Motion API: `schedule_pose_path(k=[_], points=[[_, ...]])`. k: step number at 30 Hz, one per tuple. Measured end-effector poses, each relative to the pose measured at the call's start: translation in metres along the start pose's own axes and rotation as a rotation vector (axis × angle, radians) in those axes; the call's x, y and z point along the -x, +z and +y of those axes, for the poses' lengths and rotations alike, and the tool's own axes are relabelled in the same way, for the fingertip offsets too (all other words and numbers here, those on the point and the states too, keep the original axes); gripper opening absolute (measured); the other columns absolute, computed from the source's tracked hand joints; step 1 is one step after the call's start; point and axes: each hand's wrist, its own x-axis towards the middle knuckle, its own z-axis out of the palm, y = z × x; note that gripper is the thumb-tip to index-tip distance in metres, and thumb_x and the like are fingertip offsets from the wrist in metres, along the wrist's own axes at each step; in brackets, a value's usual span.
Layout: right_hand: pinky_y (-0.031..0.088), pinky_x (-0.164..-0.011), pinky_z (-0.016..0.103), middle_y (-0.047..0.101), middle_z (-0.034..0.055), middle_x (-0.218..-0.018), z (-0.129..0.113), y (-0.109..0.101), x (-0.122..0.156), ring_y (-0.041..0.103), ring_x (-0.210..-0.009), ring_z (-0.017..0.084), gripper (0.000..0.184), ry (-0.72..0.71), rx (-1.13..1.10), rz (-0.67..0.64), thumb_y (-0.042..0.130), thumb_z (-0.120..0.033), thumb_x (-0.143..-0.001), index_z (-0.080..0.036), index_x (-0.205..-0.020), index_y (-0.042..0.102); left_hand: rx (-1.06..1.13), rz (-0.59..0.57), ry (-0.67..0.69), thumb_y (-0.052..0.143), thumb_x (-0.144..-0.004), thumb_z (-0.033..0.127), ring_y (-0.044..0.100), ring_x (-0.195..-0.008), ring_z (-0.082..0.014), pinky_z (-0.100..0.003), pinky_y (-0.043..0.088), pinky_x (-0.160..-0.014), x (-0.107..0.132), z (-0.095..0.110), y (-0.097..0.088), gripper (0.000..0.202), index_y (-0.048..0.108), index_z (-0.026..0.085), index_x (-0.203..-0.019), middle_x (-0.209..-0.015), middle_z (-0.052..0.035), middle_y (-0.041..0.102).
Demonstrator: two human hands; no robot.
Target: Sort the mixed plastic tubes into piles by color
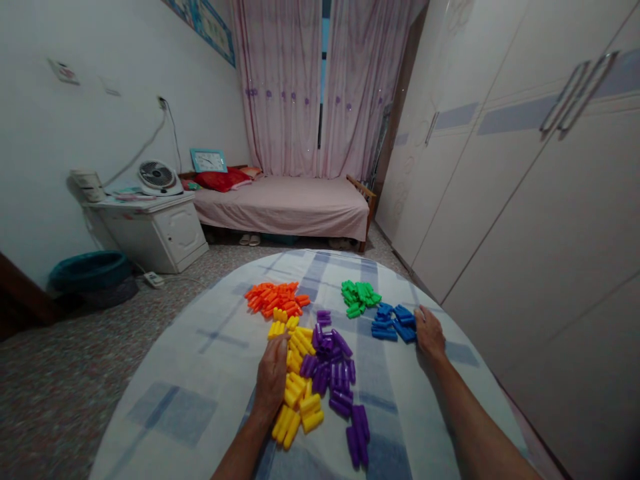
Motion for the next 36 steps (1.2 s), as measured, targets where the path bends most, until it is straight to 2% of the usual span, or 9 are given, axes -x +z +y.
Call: schedule_pose_path(k=[5,13,18,21,24,26,30,33,36], points=[[0.035,-0.101,0.04,0.06,0.01,-0.122,-0.013,0.024,0.006,0.051,-0.117,0.024,0.051,-0.102,-0.07,-0.1,0.032,-0.047,-0.084,-0.018,-0.114,0.061,-0.009,-0.01,0.003,0.035,-0.09,0.047,0.056,-0.109,-0.0193,-0.034,0.04,-0.1,0.0,0.002,0.0,0.041,0.059,0.019,-0.106,-0.114,-0.0082,0.061],[0.037,-0.1,0.041,0.061,0.0093,-0.117,-0.057,0.049,0.055,0.055,-0.11,0.024,0.049,-0.26,-0.192,-0.177,0.036,-0.051,-0.084,-0.019,-0.108,0.064,-0.01,-0.015,0.002,0.036,-0.09,0.044,0.055,-0.109,-0.0199,-0.036,0.039,-0.102,-0.001,0.004,0.001,0.039,0.059,0.018,-0.105,-0.111,-0.0087,0.061],[0.035,-0.103,0.044,0.063,0.0102,-0.116,-0.088,0.061,0.086,0.054,-0.112,0.025,0.047,-0.225,-0.422,-0.232,0.041,-0.053,-0.082,-0.019,-0.104,0.065,-0.017,-0.001,0.007,0.036,-0.089,0.044,0.056,-0.108,-0.0202,-0.036,0.04,-0.1,-0.002,0.003,0.002,0.038,0.06,0.018,-0.104,-0.11,-0.0088,0.062],[0.033,-0.105,0.046,0.062,0.0089,-0.118,-0.106,0.064,0.105,0.053,-0.115,0.025,0.046,-0.219,-0.581,-0.335,0.045,-0.054,-0.081,-0.021,-0.105,0.065,-0.021,0.006,0.018,0.036,-0.09,0.044,0.057,-0.105,-0.02,-0.036,0.042,-0.097,-0.002,0.002,0.001,0.037,0.06,0.018,-0.103,-0.107,-0.0084,0.063],[0.032,-0.106,0.046,0.061,0.0078,-0.122,-0.121,0.056,0.123,0.052,-0.118,0.025,0.046,-0.234,-0.671,-0.438,0.046,-0.053,-0.083,-0.022,-0.11,0.064,-0.028,0.015,0.044,0.036,-0.09,0.043,0.058,-0.102,-0.0199,-0.035,0.043,-0.095,-0.002,0.0,0.001,0.037,0.061,0.018,-0.099,-0.104,-0.0084,0.064],[0.032,-0.107,0.045,0.059,0.0079,-0.125,-0.124,0.044,0.131,0.05,-0.12,0.025,0.047,-0.225,-0.663,-0.439,0.044,-0.052,-0.084,-0.021,-0.115,0.062,-0.039,0.02,0.063,0.035,-0.09,0.043,0.058,-0.102,-0.0199,-0.035,0.043,-0.095,-0.002,0.001,0.002,0.036,0.061,0.019,-0.099,-0.104,-0.0084,0.064],[0.03,-0.109,0.045,0.047,0.0078,-0.139,-0.1,0.008,0.146,0.041,-0.129,0.026,0.059,-0.262,-0.516,-0.444,0.05,-0.052,-0.082,-0.022,-0.133,0.047,-0.101,-0.021,0.082,0.035,-0.09,0.044,0.054,-0.112,-0.0214,-0.04,0.039,-0.103,0.007,0.006,-0.005,0.041,0.059,0.017,-0.11,-0.114,-0.0108,0.06],[0.03,-0.108,0.05,0.035,0.0095,-0.147,-0.062,-0.021,0.164,0.033,-0.134,0.03,0.08,-0.431,-0.34,-0.562,0.063,-0.053,-0.073,-0.024,-0.142,0.034,-0.246,-0.218,0.158,0.05,-0.082,0.051,0.039,-0.131,-0.027,-0.047,0.029,-0.11,0.024,0.007,-0.027,0.058,0.046,0.021,-0.132,-0.138,-0.0128,0.045],[0.032,-0.106,0.054,0.027,0.0105,-0.151,-0.033,-0.041,0.186,0.03,-0.135,0.036,0.102,-0.641,-0.179,-0.624,0.074,-0.056,-0.058,-0.027,-0.144,0.028,-0.444,-0.504,0.323,0.073,-0.054,0.061,0.023,-0.138,-0.038,-0.056,0.022,-0.11,0.046,0.001,-0.056,0.099,0.036,0.029,-0.14,-0.152,-0.0126,0.025]])
